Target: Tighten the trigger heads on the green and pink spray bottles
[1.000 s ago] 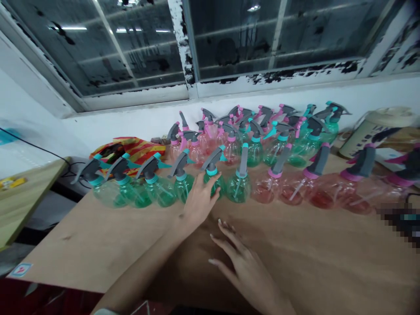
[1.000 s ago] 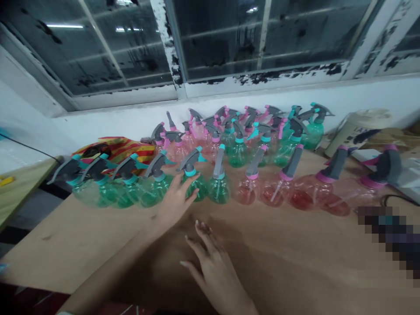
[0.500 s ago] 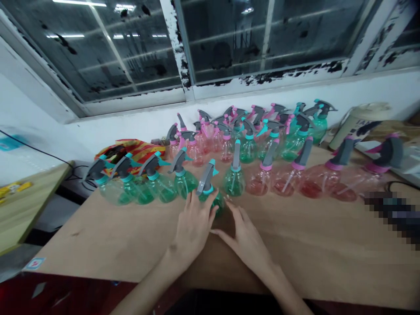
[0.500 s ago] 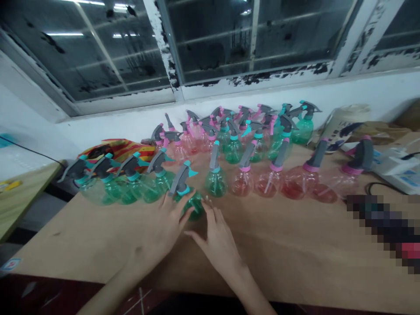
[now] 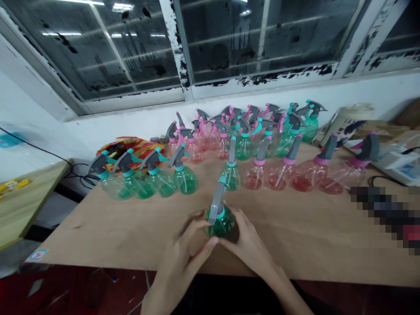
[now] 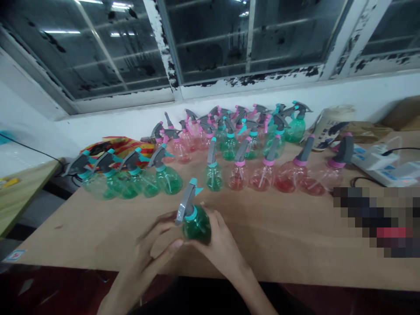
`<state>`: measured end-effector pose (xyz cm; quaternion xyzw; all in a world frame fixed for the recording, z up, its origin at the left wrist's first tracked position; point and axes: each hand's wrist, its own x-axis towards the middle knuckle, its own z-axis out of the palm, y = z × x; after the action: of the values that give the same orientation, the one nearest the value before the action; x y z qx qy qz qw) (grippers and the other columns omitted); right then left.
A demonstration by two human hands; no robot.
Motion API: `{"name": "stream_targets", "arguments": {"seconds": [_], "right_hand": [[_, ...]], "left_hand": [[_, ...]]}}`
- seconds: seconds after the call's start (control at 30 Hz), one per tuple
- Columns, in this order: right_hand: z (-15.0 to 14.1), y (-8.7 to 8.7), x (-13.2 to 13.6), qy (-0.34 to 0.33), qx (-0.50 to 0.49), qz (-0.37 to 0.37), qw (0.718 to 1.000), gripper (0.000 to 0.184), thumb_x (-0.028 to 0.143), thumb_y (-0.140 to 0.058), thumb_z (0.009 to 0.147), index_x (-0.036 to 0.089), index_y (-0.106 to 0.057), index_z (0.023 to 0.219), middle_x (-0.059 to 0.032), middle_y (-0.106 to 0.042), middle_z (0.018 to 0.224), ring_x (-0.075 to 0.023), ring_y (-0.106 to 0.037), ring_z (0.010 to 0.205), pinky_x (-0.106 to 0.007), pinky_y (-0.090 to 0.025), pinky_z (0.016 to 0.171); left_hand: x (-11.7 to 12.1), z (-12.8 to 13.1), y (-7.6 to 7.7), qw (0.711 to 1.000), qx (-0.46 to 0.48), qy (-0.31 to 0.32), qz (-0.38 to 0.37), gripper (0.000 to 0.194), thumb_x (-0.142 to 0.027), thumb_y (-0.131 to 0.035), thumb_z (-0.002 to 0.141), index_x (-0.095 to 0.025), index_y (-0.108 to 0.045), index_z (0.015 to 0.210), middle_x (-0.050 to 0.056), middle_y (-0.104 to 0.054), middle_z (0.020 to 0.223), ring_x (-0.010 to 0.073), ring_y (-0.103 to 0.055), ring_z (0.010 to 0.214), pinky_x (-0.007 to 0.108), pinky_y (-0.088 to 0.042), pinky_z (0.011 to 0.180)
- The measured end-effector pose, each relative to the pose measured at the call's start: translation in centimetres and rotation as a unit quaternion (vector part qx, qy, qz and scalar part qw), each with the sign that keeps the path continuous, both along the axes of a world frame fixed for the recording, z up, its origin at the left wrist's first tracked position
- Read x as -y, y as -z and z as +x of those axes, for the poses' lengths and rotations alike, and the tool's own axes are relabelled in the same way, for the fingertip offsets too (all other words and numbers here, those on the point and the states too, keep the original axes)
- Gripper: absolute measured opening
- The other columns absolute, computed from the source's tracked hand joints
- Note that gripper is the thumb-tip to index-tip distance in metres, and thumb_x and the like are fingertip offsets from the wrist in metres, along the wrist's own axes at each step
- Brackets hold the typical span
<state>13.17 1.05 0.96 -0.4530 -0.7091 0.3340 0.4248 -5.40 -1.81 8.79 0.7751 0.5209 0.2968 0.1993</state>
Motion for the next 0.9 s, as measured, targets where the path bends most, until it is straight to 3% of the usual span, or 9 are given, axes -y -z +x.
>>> {"name": "stream_targets", "arguments": {"seconds": [0.1,0.2,0.27,0.37,0.43,0.5,0.6,0.77,0.9], "right_hand": [[-0.1,-0.1,0.7,-0.007,0.006,0.000,1.000,0.070,0.044,-0.069,0.081,0.027,-0.036,0.139,-0.0116,-0.053,0.135,-0.0268,-0.051,0.127,-0.049,-0.045,0.105],[-0.4,0.2,1.4,-0.022,0.021,-0.013,0.999,0.075,0.048,-0.071,0.078,0.027,-0.035,0.140,-0.0114,-0.053,0.136,-0.0276,-0.050,0.129,-0.048,-0.045,0.105],[-0.5,0.5,1.8,-0.029,0.036,-0.023,0.999,0.079,0.049,-0.072,0.077,0.028,-0.032,0.143,-0.0112,-0.051,0.138,-0.0276,-0.048,0.131,-0.048,-0.045,0.105],[0.0,1.0,1.9,-0.016,0.068,-0.021,0.997,0.089,0.049,-0.073,0.075,0.028,-0.025,0.147,-0.0122,-0.048,0.144,-0.0290,-0.044,0.135,-0.049,-0.043,0.107],[1.0,1.6,1.7,0.000,0.098,-0.014,0.995,0.094,0.051,-0.072,0.076,0.028,-0.019,0.150,-0.0133,-0.042,0.150,-0.0294,-0.037,0.140,-0.051,-0.039,0.110],[2.3,2.2,1.3,0.022,0.126,-0.001,0.992,0.094,0.052,-0.069,0.079,0.027,-0.016,0.152,-0.0134,-0.035,0.155,-0.0284,-0.032,0.143,-0.052,-0.035,0.113],[4.2,3.5,0.6,0.077,0.160,0.037,0.983,0.082,0.054,-0.062,0.084,0.026,-0.024,0.151,-0.0126,-0.033,0.156,-0.0283,-0.030,0.143,-0.054,-0.032,0.114],[5.0,5.6,0.2,0.122,0.212,0.084,0.966,0.068,0.053,-0.051,0.091,0.023,-0.031,0.150,-0.0135,-0.035,0.155,-0.0309,-0.029,0.144,-0.058,-0.031,0.113],[4.7,6.2,0.3,0.129,0.248,0.112,0.954,0.068,0.055,-0.050,0.091,0.017,-0.039,0.145,-0.0174,-0.040,0.151,-0.0326,-0.031,0.143,-0.058,-0.031,0.112]], "left_hand": [[-1.4,0.1,1.3,0.990,0.129,-0.045,-0.045,0.053,-0.035,-0.069,0.084,-0.029,-0.044,0.131,0.010,-0.054,0.138,0.0280,-0.056,0.124,0.051,-0.048,0.102],[-3.2,1.3,1.9,0.985,0.160,-0.013,-0.062,0.081,-0.034,-0.076,0.078,-0.029,-0.030,0.144,0.013,-0.042,0.150,0.0309,-0.048,0.133,0.052,-0.046,0.105],[-4.1,2.3,1.6,0.984,0.171,0.006,-0.054,0.076,-0.033,-0.074,0.079,-0.029,-0.033,0.143,0.012,-0.047,0.146,0.0290,-0.051,0.130,0.048,-0.047,0.104],[-4.8,3.5,1.2,0.981,0.183,0.014,-0.063,0.054,-0.029,-0.067,0.084,-0.025,-0.046,0.133,0.010,-0.065,0.123,0.0247,-0.065,0.110,0.039,-0.056,0.090],[-5.0,3.8,1.3,0.984,0.173,-0.001,-0.050,0.045,-0.021,-0.061,0.084,-0.023,-0.051,0.128,0.008,-0.069,0.112,0.0233,-0.068,0.103,0.036,-0.058,0.083],[-5.0,3.9,1.5,0.988,0.152,-0.030,-0.013,0.045,-0.013,-0.057,0.079,-0.024,-0.054,0.123,0.006,-0.069,0.110,0.0234,-0.067,0.104,0.037,-0.056,0.086],[-4.9,3.6,1.6,0.989,0.141,-0.051,0.015,0.050,-0.008,-0.053,0.073,-0.025,-0.057,0.120,0.005,-0.069,0.109,0.0229,-0.067,0.103,0.039,-0.054,0.090],[-5.1,3.5,1.1,0.990,0.139,-0.029,0.010,0.058,-0.007,-0.053,0.072,-0.030,-0.056,0.124,0.003,-0.069,0.114,0.0214,-0.069,0.095,0.038,-0.056,0.086],[-5.4,3.5,0.6,0.989,0.144,-0.011,0.026,0.049,-0.010,-0.054,0.072,-0.029,-0.062,0.116,0.002,-0.070,0.111,0.0233,-0.067,0.103,0.040,-0.054,0.093]]}}
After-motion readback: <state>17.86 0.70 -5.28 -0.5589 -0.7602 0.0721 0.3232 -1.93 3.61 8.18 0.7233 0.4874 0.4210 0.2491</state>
